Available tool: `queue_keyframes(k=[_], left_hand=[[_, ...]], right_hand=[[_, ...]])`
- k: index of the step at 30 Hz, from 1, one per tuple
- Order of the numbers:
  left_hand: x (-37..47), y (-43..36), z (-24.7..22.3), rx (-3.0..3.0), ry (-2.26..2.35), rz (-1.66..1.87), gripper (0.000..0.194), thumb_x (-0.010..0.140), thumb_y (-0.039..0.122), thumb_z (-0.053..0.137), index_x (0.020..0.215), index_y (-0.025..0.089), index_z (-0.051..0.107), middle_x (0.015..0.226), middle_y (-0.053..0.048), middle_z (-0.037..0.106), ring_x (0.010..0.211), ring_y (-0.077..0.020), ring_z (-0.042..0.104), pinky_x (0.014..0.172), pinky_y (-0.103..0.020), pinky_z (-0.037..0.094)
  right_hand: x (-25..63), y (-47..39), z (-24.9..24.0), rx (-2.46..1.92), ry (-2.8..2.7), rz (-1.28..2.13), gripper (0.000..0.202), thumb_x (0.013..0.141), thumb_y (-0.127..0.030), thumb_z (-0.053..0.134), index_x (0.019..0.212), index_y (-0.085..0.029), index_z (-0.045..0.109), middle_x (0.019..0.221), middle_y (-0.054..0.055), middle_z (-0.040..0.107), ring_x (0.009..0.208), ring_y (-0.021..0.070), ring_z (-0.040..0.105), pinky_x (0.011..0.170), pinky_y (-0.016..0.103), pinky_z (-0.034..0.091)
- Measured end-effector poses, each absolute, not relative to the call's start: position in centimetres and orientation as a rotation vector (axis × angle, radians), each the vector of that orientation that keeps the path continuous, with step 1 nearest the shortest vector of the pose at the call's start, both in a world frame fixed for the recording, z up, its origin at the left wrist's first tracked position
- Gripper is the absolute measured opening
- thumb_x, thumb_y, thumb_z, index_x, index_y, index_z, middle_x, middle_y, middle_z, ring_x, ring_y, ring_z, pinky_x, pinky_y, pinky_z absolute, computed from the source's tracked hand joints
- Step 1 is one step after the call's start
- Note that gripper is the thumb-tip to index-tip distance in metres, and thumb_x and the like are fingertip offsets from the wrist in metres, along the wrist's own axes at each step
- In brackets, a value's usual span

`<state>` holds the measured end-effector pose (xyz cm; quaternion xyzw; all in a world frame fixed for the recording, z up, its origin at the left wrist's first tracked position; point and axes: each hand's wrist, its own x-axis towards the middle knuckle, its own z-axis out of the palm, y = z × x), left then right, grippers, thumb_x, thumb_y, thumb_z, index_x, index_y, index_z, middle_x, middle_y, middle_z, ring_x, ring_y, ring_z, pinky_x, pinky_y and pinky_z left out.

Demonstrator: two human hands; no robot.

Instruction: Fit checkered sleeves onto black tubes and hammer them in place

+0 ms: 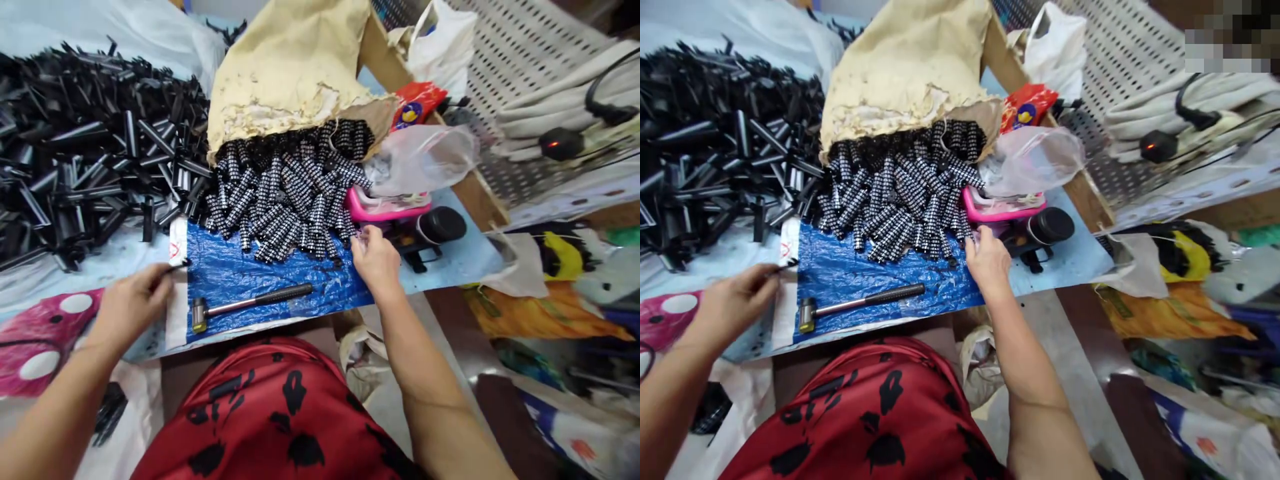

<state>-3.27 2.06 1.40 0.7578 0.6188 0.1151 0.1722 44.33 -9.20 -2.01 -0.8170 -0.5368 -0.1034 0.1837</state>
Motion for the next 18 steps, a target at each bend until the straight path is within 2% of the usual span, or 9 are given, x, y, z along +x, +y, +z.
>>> queue_keyframes(k=[3, 5, 7, 9, 12, 15, 18], left_hand=[[-3.5, 0.6, 0.7, 1.747, 1.768, 0.360, 0.022, 0.074, 0.041, 0.067, 0.092, 0.031, 0.073, 0.074, 0.004, 0.070, 0.071, -0.0213, 0.063, 0.072, -0.029, 0.043], [-4.1, 0.0, 0.5, 1.393, 1.783, 0.563, 0.019, 0.069, 0.041, 0.072, 0.084, 0.029, 0.074, 0.072, 0.005, 0.071, 0.069, -0.0206, 0.064, 0.072, -0.031, 0.048], [-4.3, -0.5, 0.7, 1.049, 1.731, 0.837, 0.023, 0.065, 0.043, 0.079, 0.071, 0.024, 0.069, 0.072, 0.003, 0.072, 0.062, -0.0177, 0.062, 0.064, -0.029, 0.049], [-4.0, -0.9, 1.3, 0.840, 1.647, 1.034, 0.035, 0.063, 0.042, 0.086, 0.062, 0.018, 0.059, 0.072, 0.002, 0.073, 0.056, -0.0134, 0.057, 0.056, -0.024, 0.046], [-2.6, -1.2, 2.3, 0.731, 1.532, 1.137, 0.037, 0.061, 0.031, 0.091, 0.077, 0.021, 0.059, 0.068, 0.004, 0.071, 0.054, -0.0124, 0.055, 0.049, -0.019, 0.042], [-0.5, -1.0, 2.8, 0.707, 1.408, 1.112, 0.049, 0.060, 0.028, 0.091, 0.099, 0.022, 0.062, 0.064, 0.003, 0.067, 0.051, -0.0123, 0.054, 0.046, -0.018, 0.040], [1.8, -1.0, 2.7, 0.741, 1.264, 1.007, 0.048, 0.070, 0.037, 0.088, 0.102, 0.015, 0.060, 0.067, 0.000, 0.066, 0.048, -0.0095, 0.052, 0.047, -0.019, 0.041]], right_hand=[[45.2, -7.9, -2.7, -2.358, -1.500, -0.181, 0.040, 0.096, -0.036, 0.058, 0.125, -0.011, 0.066, 0.100, 0.017, 0.076, 0.085, 0.0281, 0.068, 0.079, 0.038, 0.050], [45.5, -8.2, -2.9, -2.318, -1.442, -0.141, 0.041, 0.096, -0.036, 0.057, 0.126, -0.012, 0.066, 0.102, 0.017, 0.076, 0.088, 0.0281, 0.070, 0.083, 0.040, 0.052], [45.6, -9.2, -2.7, -2.241, -1.379, -0.080, 0.042, 0.094, -0.039, 0.060, 0.128, -0.014, 0.065, 0.106, 0.015, 0.077, 0.091, 0.0272, 0.071, 0.085, 0.040, 0.053], [45.2, -10.4, -2.4, -2.107, -1.297, 0.006, 0.045, 0.092, -0.042, 0.064, 0.129, -0.016, 0.064, 0.109, 0.014, 0.076, 0.093, 0.0254, 0.072, 0.086, 0.039, 0.055], [43.1, -11.7, -1.6, -1.742, -1.093, 0.319, 0.056, 0.090, -0.049, 0.067, 0.135, -0.017, 0.056, 0.106, 0.013, 0.075, 0.088, 0.0220, 0.072, 0.078, 0.035, 0.056], [39.3, -11.5, -0.8, -1.331, -0.860, 0.872, 0.060, 0.095, -0.060, 0.055, 0.138, -0.019, 0.050, 0.097, 0.008, 0.071, 0.074, 0.0186, 0.068, 0.064, 0.033, 0.054], [35.0, -9.9, 0.1, -1.197, -0.632, 1.205, 0.050, 0.097, -0.066, 0.053, 0.115, -0.019, 0.059, 0.078, 0.000, 0.060, 0.059, 0.0127, 0.056, 0.055, 0.027, 0.046]])
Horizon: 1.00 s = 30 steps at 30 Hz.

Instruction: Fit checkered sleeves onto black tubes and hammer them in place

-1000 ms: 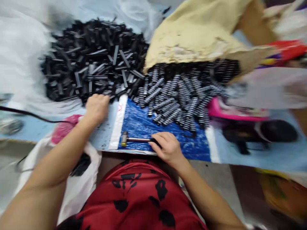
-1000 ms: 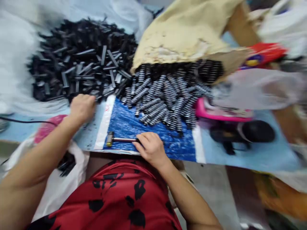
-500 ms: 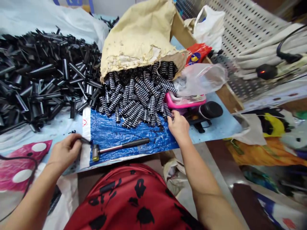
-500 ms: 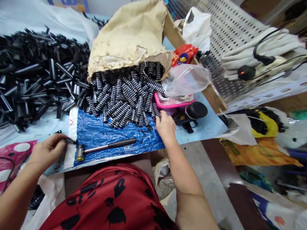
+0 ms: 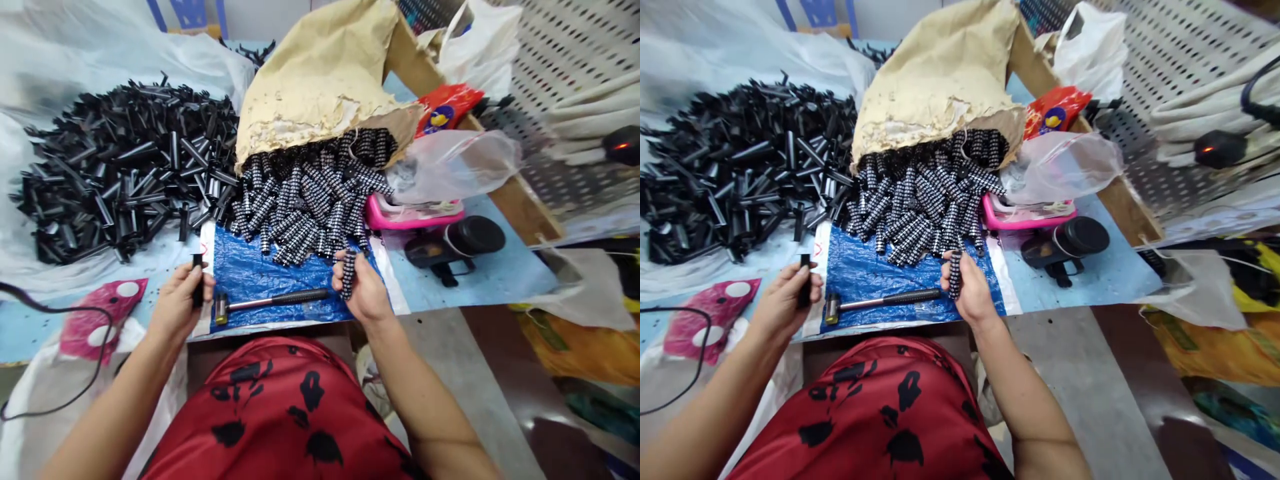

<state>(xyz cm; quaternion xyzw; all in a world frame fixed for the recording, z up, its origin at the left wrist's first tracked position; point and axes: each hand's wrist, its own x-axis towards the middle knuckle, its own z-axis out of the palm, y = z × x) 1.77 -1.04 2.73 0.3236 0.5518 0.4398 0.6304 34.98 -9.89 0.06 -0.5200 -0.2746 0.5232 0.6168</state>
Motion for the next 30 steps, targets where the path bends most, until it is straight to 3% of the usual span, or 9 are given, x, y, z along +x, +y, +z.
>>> queue_keyframes(k=[6, 11, 14, 17, 19, 23, 25, 27, 30], left_hand=[[5.3, -2.4, 1.8, 0.820, 1.086, 0.914, 0.057, 0.080, 0.055, 0.081, 0.109, 0.019, 0.048, 0.074, 0.003, 0.068, 0.044, -0.0083, 0.051, 0.043, -0.019, 0.036], [6.1, -3.5, 1.2, 0.901, 1.022, 0.827, 0.050, 0.089, 0.059, 0.070, 0.110, 0.019, 0.048, 0.074, 0.002, 0.068, 0.043, -0.0079, 0.050, 0.046, -0.020, 0.036], [6.3, -3.9, 1.4, 1.059, 1.073, 0.842, 0.042, 0.094, 0.057, 0.065, 0.096, 0.017, 0.056, 0.073, 0.000, 0.065, 0.048, -0.0075, 0.048, 0.049, -0.022, 0.038], [6.7, -3.9, 1.4, 1.230, 1.099, 0.871, 0.035, 0.087, 0.048, 0.077, 0.089, 0.015, 0.065, 0.080, -0.002, 0.065, 0.067, -0.0117, 0.056, 0.064, -0.025, 0.047], [7.0, -3.6, 1.2, 1.295, 1.085, 0.876, 0.033, 0.081, 0.043, 0.082, 0.095, 0.015, 0.071, 0.085, -0.003, 0.067, 0.077, -0.0148, 0.058, 0.072, -0.026, 0.048], [6.5, -2.8, 1.1, 1.253, 1.065, 0.887, 0.029, 0.088, 0.042, 0.075, 0.095, 0.014, 0.072, 0.081, -0.002, 0.065, 0.072, -0.0130, 0.054, 0.068, -0.025, 0.045], [5.5, -2.5, 1.2, 1.173, 1.056, 0.855, 0.032, 0.088, 0.044, 0.076, 0.094, 0.013, 0.071, 0.079, -0.002, 0.062, 0.069, -0.0118, 0.052, 0.065, -0.024, 0.043], [4.5, -2.3, 1.3, 1.131, 1.038, 0.804, 0.036, 0.086, 0.046, 0.078, 0.094, 0.012, 0.070, 0.078, -0.002, 0.061, 0.069, -0.0114, 0.050, 0.064, -0.023, 0.043], [3.8, -2.2, 1.4, 1.123, 1.017, 0.770, 0.043, 0.086, 0.052, 0.077, 0.093, 0.011, 0.068, 0.075, -0.001, 0.058, 0.067, -0.0104, 0.049, 0.062, -0.023, 0.042]], right_hand=[[28.5, -7.1, 0.8, -1.128, -0.540, 1.515, 0.061, 0.084, -0.077, 0.068, 0.100, -0.018, 0.063, 0.077, 0.001, 0.059, 0.060, 0.0115, 0.054, 0.054, 0.026, 0.046], [24.4, -6.6, 0.5, -1.078, -0.516, 1.599, 0.060, 0.088, -0.077, 0.063, 0.105, -0.020, 0.063, 0.059, -0.007, 0.044, 0.042, 0.0062, 0.031, 0.042, 0.021, 0.026], [22.3, -6.2, 0.3, -1.060, -0.451, 1.578, 0.058, 0.089, -0.077, 0.062, 0.105, -0.021, 0.064, 0.059, -0.006, 0.045, 0.044, 0.0072, 0.037, 0.043, 0.021, 0.033], [20.5, -5.4, 0.0, -1.096, -0.447, 1.459, 0.052, 0.094, -0.070, 0.059, 0.102, -0.020, 0.066, 0.083, 0.003, 0.066, 0.073, 0.0139, 0.064, 0.069, 0.029, 0.057], [19.8, -4.8, -0.2, -1.152, -0.571, 1.396, 0.051, 0.099, -0.066, 0.050, 0.105, -0.018, 0.066, 0.109, 0.010, 0.071, 0.101, 0.0204, 0.070, 0.095, 0.039, 0.059], [20.9, -4.3, -0.7, -1.237, -1.209, 1.120, 0.061, 0.105, -0.063, 0.044, 0.142, -0.016, 0.055, 0.148, 0.018, 0.056, 0.141, 0.0262, 0.055, 0.116, 0.045, 0.050], [22.4, -4.3, -0.8, -1.180, -1.609, 0.852, 0.092, 0.095, -0.067, 0.062, 0.164, -0.017, 0.030, 0.168, 0.021, 0.031, 0.157, 0.0321, 0.034, 0.118, 0.049, 0.048], [23.6, -4.2, -0.9, -1.059, -1.936, 0.578, 0.116, 0.083, -0.062, 0.079, 0.170, -0.018, 0.015, 0.173, 0.022, 0.015, 0.162, 0.0366, 0.021, 0.122, 0.055, 0.043], [24.2, -3.9, -0.7, -0.923, -2.127, 0.387, 0.111, 0.083, -0.043, 0.085, 0.169, -0.014, 0.020, 0.166, 0.023, 0.034, 0.156, 0.0324, 0.035, 0.125, 0.052, 0.041]])
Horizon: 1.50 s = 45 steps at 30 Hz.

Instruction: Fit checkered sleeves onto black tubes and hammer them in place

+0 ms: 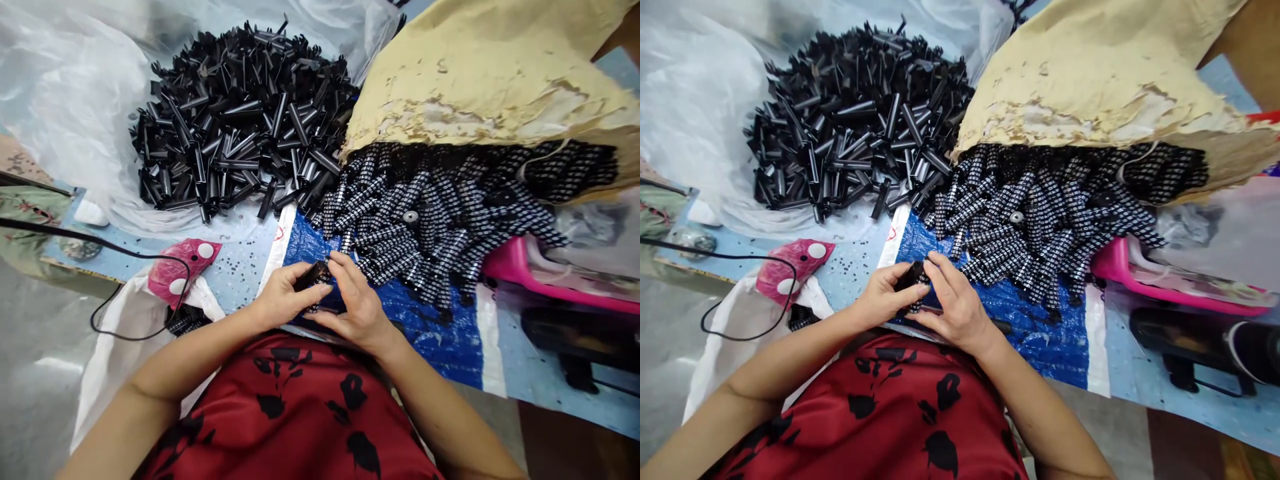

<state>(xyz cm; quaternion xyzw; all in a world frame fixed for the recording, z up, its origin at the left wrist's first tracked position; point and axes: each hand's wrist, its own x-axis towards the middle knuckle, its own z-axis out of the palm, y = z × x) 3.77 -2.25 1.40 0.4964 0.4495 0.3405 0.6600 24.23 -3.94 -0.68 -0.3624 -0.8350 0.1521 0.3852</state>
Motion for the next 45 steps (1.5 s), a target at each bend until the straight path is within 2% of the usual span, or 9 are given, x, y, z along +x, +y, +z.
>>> queue_keyframes(k=[5, 11, 18, 23, 25, 27, 30, 36, 45], left_hand=[[4.5, -2.2, 1.6, 0.962, 1.108, 0.833, 0.065, 0.095, 0.076, 0.050, 0.090, 0.013, 0.064, 0.061, 0.002, 0.049, 0.053, -0.0093, 0.041, 0.051, -0.024, 0.035], [5.4, -1.8, 1.8, 0.671, 0.995, 0.927, 0.052, 0.081, 0.061, 0.081, 0.099, 0.013, 0.071, 0.086, -0.002, 0.067, 0.075, -0.0105, 0.059, 0.074, -0.023, 0.050], [3.6, -0.8, 2.0, 0.339, 0.785, 0.542, 0.056, 0.064, 0.048, 0.097, 0.097, 0.012, 0.069, 0.085, -0.010, 0.075, 0.075, -0.0219, 0.073, 0.071, -0.033, 0.060], [3.3, -0.9, 1.0, 0.377, 0.876, 0.651, 0.058, 0.066, 0.053, 0.094, 0.096, 0.017, 0.060, 0.081, -0.005, 0.073, 0.063, -0.0158, 0.067, 0.063, -0.028, 0.055], [2.6, -0.6, 0.1, 0.675, 1.010, 0.805, 0.051, 0.075, 0.055, 0.086, 0.099, 0.017, 0.062, 0.081, -0.004, 0.072, 0.065, -0.0141, 0.064, 0.064, -0.027, 0.053], [1.3, 0.0, -0.8, 1.152, 1.161, 0.919, 0.038, 0.085, 0.049, 0.078, 0.101, 0.016, 0.067, 0.086, -0.005, 0.071, 0.073, -0.0147, 0.064, 0.072, -0.028, 0.051], [-0.8, 1.1, -1.5, 1.797, 1.315, 0.765, 0.024, 0.092, 0.036, 0.069, 0.103, 0.015, 0.073, 0.094, -0.007, 0.072, 0.086, -0.0176, 0.064, 0.082, -0.030, 0.047], [-1.7, 2.9, -0.7, 1.881, 1.358, 0.269, 0.027, 0.086, 0.043, 0.076, 0.090, 0.016, 0.075, 0.075, -0.001, 0.063, 0.067, -0.0139, 0.053, 0.065, -0.029, 0.034], [-1.7, 4.0, -1.2, 1.741, 1.313, 0.295, 0.028, 0.078, 0.041, 0.080, 0.080, 0.016, 0.068, 0.065, 0.000, 0.057, 0.060, -0.0133, 0.048, 0.060, -0.028, 0.028]], right_hand=[[23.1, -3.9, 0.0, -0.929, -2.056, 0.330, 0.112, 0.078, -0.043, 0.089, 0.165, -0.006, 0.028, 0.155, 0.026, 0.047, 0.149, 0.0319, 0.045, 0.122, 0.048, 0.046], [22.5, -4.0, 0.0, -0.912, -2.047, 0.214, 0.109, 0.079, -0.034, 0.089, 0.165, -0.007, 0.028, 0.158, 0.025, 0.044, 0.150, 0.0316, 0.045, 0.121, 0.047, 0.048], [23.0, -4.4, -0.3, -0.940, -2.077, 0.396, 0.109, 0.082, -0.043, 0.086, 0.166, -0.010, 0.025, 0.159, 0.026, 0.043, 0.152, 0.0333, 0.044, 0.123, 0.051, 0.045], [23.4, -5.6, -0.6, -1.070, -2.050, 0.470, 0.114, 0.086, -0.064, 0.074, 0.168, -0.011, 0.015, 0.163, 0.027, 0.038, 0.154, 0.0361, 0.039, 0.123, 0.057, 0.042], [24.4, -6.8, -0.9, -1.157, -2.149, 0.403, 0.100, 0.088, -0.063, 0.073, 0.162, -0.011, 0.030, 0.156, 0.025, 0.048, 0.148, 0.0380, 0.046, 0.117, 0.058, 0.046], [25.6, -8.3, -1.5, -1.260, -2.289, 0.310, 0.060, 0.094, -0.048, 0.073, 0.140, -0.014, 0.055, 0.131, 0.017, 0.067, 0.123, 0.0334, 0.063, 0.101, 0.050, 0.055], [26.9, -9.6, -2.1, -1.371, -2.378, 0.165, 0.017, 0.099, -0.026, 0.067, 0.113, -0.015, 0.065, 0.099, 0.009, 0.070, 0.089, 0.0233, 0.065, 0.079, 0.038, 0.054], [26.5, -7.4, -0.9, -1.321, -2.051, 0.036, 0.021, 0.102, -0.013, 0.054, 0.122, -0.013, 0.060, 0.095, 0.009, 0.069, 0.083, 0.0173, 0.064, 0.077, 0.029, 0.054], [24.7, -5.7, -0.3, -1.278, -2.236, 0.030, 0.022, 0.102, -0.017, 0.056, 0.122, -0.013, 0.064, 0.089, 0.007, 0.070, 0.075, 0.0176, 0.065, 0.072, 0.030, 0.050]])
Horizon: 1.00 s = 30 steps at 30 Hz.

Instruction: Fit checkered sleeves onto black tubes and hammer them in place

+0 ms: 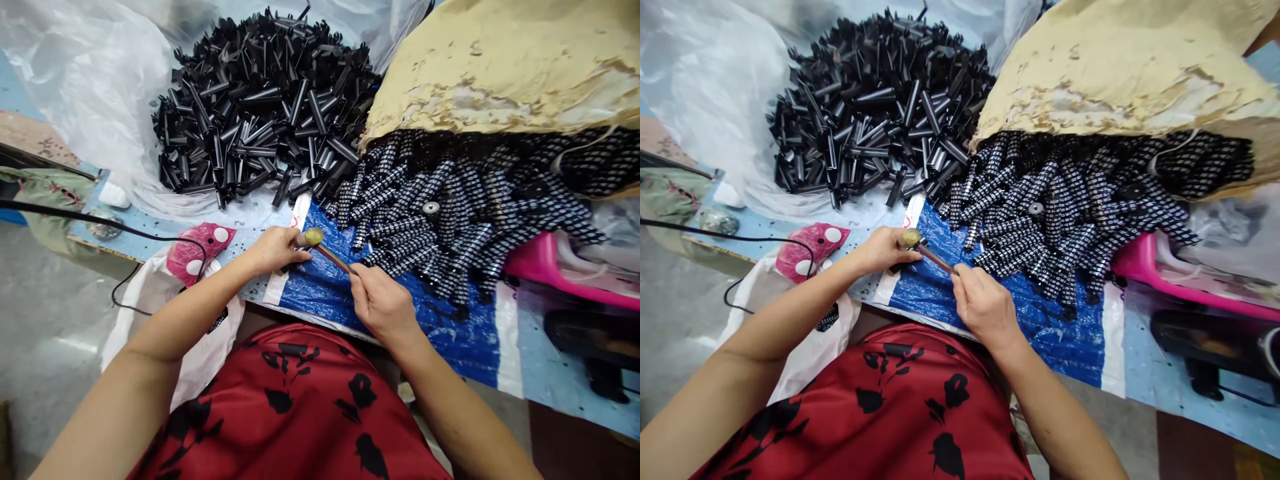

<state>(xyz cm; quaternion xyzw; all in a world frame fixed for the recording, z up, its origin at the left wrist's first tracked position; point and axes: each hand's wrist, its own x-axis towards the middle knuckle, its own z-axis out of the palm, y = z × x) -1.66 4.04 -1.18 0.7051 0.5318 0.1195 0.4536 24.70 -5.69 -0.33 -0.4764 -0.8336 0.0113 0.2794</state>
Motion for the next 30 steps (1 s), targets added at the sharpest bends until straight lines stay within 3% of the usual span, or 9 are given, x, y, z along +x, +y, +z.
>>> queue_keyframes(k=[3, 8, 12, 15, 17, 20, 24, 30], left_hand=[[-1.8, 5.0, -1.3, 1.721, 1.262, 0.273, 0.031, 0.072, 0.040, 0.084, 0.071, 0.016, 0.063, 0.062, 0.000, 0.056, 0.057, -0.0125, 0.044, 0.058, -0.028, 0.025], [-0.1, 5.5, -0.9, 1.844, 1.305, 0.171, 0.031, 0.072, 0.033, 0.083, 0.067, 0.017, 0.056, 0.060, 0.001, 0.053, 0.056, -0.0124, 0.039, 0.059, -0.029, 0.023], [-2.5, 4.4, 1.9, 1.968, 1.368, 0.164, 0.027, 0.075, 0.026, 0.077, 0.066, 0.018, 0.053, 0.061, 0.000, 0.051, 0.056, -0.0131, 0.038, 0.059, -0.031, 0.024], [-8.3, 3.1, 5.8, 1.860, 1.157, -0.134, 0.028, 0.076, 0.036, 0.079, 0.067, 0.019, 0.058, 0.060, -0.001, 0.053, 0.053, -0.0135, 0.041, 0.053, -0.029, 0.026], [-11.5, 2.5, 7.8, 1.717, 1.060, -0.252, 0.032, 0.075, 0.050, 0.081, 0.080, 0.021, 0.070, 0.061, -0.001, 0.055, 0.053, -0.0150, 0.047, 0.051, -0.028, 0.031], [-12.0, 3.1, 7.8, 1.776, 1.153, -0.068, 0.045, 0.080, 0.061, 0.074, 0.101, 0.021, 0.075, 0.071, -0.004, 0.063, 0.063, -0.0186, 0.056, 0.059, -0.028, 0.040], [-6.2, 6.9, 3.5, 2.160, 1.678, 0.386, 0.030, 0.087, 0.044, 0.069, 0.101, 0.017, 0.070, 0.088, -0.011, 0.066, 0.080, -0.0229, 0.059, 0.075, -0.034, 0.044], [-2.1, 12.8, -0.7, 2.284, 1.899, 0.070, 0.012, 0.089, 0.023, 0.059, 0.093, 0.014, 0.066, 0.099, -0.018, 0.066, 0.091, -0.0313, 0.061, 0.079, -0.041, 0.044]], right_hand=[[24.0, -6.4, -0.1, -1.009, -2.171, 0.120, 0.032, 0.101, -0.014, 0.052, 0.133, -0.012, 0.058, 0.100, 0.011, 0.073, 0.087, 0.0198, 0.068, 0.081, 0.031, 0.053], [23.1, -7.5, -1.2, -1.100, -2.429, 0.139, 0.018, 0.102, -0.020, 0.058, 0.118, -0.013, 0.064, 0.077, 0.004, 0.065, 0.066, 0.0173, 0.059, 0.064, 0.032, 0.048], [25.1, -8.1, -1.2, -1.044, -2.294, 0.247, 0.026, 0.101, -0.014, 0.058, 0.127, -0.012, 0.061, 0.090, 0.008, 0.070, 0.077, 0.0176, 0.065, 0.075, 0.030, 0.053], [28.1, -8.9, -1.3, -1.124, -2.230, 0.192, 0.028, 0.097, -0.013, 0.066, 0.125, -0.014, 0.064, 0.102, 0.009, 0.073, 0.086, 0.0183, 0.067, 0.081, 0.031, 0.054], [29.5, -9.4, -1.8, -1.222, -2.243, 0.111, 0.027, 0.093, -0.016, 0.074, 0.119, -0.015, 0.068, 0.102, 0.008, 0.073, 0.086, 0.0185, 0.067, 0.082, 0.032, 0.054], [29.9, -9.6, -2.4, -1.314, -2.290, 0.079, 0.021, 0.092, -0.023, 0.077, 0.111, -0.016, 0.070, 0.097, 0.007, 0.073, 0.086, 0.0196, 0.066, 0.080, 0.034, 0.053], [29.8, -8.3, -1.6, -1.278, -2.281, 0.084, 0.026, 0.094, -0.031, 0.075, 0.114, -0.015, 0.069, 0.103, 0.010, 0.072, 0.093, 0.0207, 0.066, 0.083, 0.034, 0.052], [33.1, -5.1, 1.5, -1.425, -2.553, -0.437, 0.025, 0.096, -0.013, 0.061, 0.120, -0.016, 0.069, 0.119, 0.012, 0.071, 0.105, 0.0248, 0.062, 0.084, 0.038, 0.043]])
